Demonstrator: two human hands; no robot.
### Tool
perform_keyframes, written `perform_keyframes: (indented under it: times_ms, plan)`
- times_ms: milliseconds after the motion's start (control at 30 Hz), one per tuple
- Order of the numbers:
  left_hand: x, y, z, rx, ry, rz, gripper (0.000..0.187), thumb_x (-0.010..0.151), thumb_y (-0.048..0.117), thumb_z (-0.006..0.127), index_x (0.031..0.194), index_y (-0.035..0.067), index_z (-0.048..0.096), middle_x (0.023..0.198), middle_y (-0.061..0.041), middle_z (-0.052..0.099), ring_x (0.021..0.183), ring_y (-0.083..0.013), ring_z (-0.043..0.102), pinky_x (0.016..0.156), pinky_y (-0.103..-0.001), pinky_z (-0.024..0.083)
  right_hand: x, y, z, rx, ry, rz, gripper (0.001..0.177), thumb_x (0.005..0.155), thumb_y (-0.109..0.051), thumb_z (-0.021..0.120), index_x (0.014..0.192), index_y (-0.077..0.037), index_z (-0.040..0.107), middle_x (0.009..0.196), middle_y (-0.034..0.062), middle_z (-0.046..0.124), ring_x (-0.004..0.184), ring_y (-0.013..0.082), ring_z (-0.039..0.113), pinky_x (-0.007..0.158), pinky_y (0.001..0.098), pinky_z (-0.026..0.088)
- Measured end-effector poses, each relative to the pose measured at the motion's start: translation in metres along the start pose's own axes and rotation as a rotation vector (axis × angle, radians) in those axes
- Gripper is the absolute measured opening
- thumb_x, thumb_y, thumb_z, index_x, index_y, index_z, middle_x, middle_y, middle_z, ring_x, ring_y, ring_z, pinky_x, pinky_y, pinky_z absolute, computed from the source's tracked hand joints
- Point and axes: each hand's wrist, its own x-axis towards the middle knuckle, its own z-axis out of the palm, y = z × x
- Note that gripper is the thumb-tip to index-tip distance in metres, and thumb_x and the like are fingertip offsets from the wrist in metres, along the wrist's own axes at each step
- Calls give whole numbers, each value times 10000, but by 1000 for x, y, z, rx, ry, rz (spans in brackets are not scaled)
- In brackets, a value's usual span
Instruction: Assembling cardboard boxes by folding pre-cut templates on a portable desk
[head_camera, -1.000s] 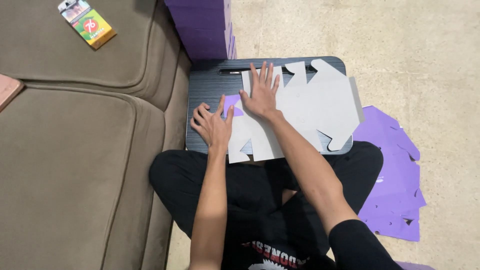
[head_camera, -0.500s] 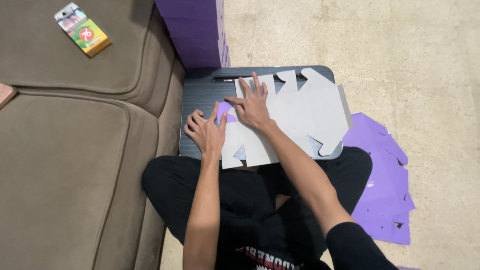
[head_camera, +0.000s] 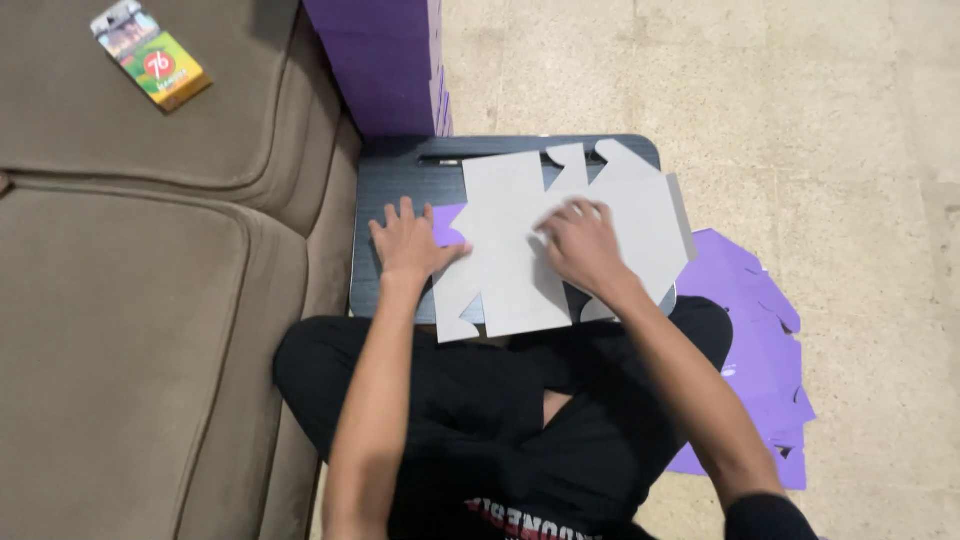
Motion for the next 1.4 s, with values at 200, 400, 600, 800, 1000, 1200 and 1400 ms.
perform_keyframes:
  times_ms: [200, 400, 600, 800, 1000, 1200, 1400]
  plan:
    - [54, -28, 6, 66, 56, 105, 285, 870, 500, 726, 1031, 280, 811, 1292, -70, 692, 1293, -350, 584, 1079, -639, 364, -101, 9, -77, 296, -254, 11, 386, 992, -475, 530, 1317, -296, 637, 1341, -3, 653, 1379, 228, 503, 1176, 554, 265]
    - [66, -32, 1, -3, 274, -33, 667, 843, 484, 790, 1320, 104, 519, 1206, -125, 586, 1164, -361, 605, 962, -584, 468, -130, 4, -73, 239, -415, -68, 805, 807, -743, 706, 1445, -297, 505, 1628, 40, 357, 1537, 277, 255, 1231, 598, 176]
    - [9, 10, -22, 33, 275, 164, 336, 919, 218, 744, 1181, 119, 558, 1093, -86, 526, 1073, -295, 613, 875, -458, 515, -134, -11, -64, 221, -344, 33, 540, 957, -574, 602, 1419, -309, 512, 1575, 28, 393, 1535, 243, 270, 1244, 589, 165]
    - [-64, 51, -36, 33, -358, 590, 888, 761, 785, 654, 1481, 299, 470, 1507, -146, 467, 1451, -356, 392, 1135, -512, 358, -138, -18, -30, 188, -224, 101, 614, 896, -694, 615, 1381, -341, 485, 1526, 14, 398, 1523, 258, 266, 1233, 636, 141]
    - [-85, 53, -23, 173, -407, 600, 864, 834, 583, 676, 1577, 312, 328, 1677, -186, 196, 1545, -394, 222, 1162, -539, 327, -138, -36, -9, 228, -71, 221, 542, 929, -671, 569, 1292, -271, 526, 1461, 51, 437, 1502, 285, 318, 1255, 623, 127]
    - [-89, 41, -52, -123, -399, 525, 552, 869, 364, 542, 1409, 274, 617, 1592, -113, 447, 1503, -351, 372, 1161, -528, 368, -142, -41, -7, 406, 30, 227, 457, 1007, -536, 524, 1275, -167, 546, 1445, 125, 470, 1493, 351, 341, 1263, 607, 138]
    - [-81, 27, -41, -416, -303, 478, 391, 1004, 268, 456, 1284, 174, 712, 1415, -101, 634, 1412, -346, 488, 1109, -556, 412, -154, -21, -20, 344, 67, 150, 566, 925, -509, 681, 1383, -205, 548, 1447, 80, 525, 1502, 308, 351, 1268, 563, 107]
